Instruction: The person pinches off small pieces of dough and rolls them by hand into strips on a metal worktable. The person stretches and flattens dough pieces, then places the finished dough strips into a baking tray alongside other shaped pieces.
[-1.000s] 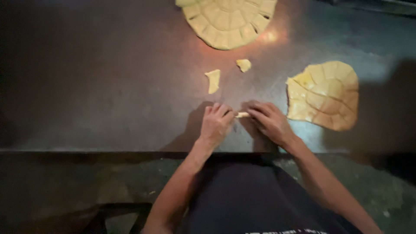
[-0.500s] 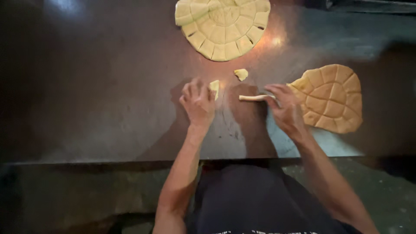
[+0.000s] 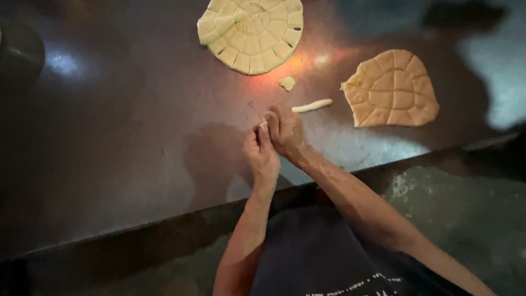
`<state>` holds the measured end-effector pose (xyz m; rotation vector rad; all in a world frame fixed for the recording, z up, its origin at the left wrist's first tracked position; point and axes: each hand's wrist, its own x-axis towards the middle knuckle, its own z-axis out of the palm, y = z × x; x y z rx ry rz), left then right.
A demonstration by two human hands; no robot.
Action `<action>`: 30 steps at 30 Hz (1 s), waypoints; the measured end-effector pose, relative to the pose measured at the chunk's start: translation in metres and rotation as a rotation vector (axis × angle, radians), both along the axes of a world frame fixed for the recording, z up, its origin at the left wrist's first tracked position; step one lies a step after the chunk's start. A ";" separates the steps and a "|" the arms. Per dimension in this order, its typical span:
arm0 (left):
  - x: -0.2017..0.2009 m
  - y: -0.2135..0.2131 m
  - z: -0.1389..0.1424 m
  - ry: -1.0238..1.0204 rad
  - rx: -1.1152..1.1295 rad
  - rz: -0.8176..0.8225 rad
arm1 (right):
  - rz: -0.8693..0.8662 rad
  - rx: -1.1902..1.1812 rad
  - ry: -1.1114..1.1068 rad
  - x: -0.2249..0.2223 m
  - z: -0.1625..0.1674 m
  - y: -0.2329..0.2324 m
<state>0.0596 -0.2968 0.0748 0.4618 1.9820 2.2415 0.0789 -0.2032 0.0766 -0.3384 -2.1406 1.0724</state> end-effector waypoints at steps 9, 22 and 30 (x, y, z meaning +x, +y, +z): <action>-0.035 -0.021 0.014 0.382 -0.281 0.218 | 0.053 -0.782 0.019 0.013 -0.005 -0.027; 0.003 -0.080 -0.029 0.804 -0.637 -0.238 | 0.197 0.340 -0.267 0.031 0.000 0.009; -0.006 -0.095 -0.068 0.841 -0.818 -0.320 | 0.418 0.733 -0.299 0.054 -0.038 -0.024</action>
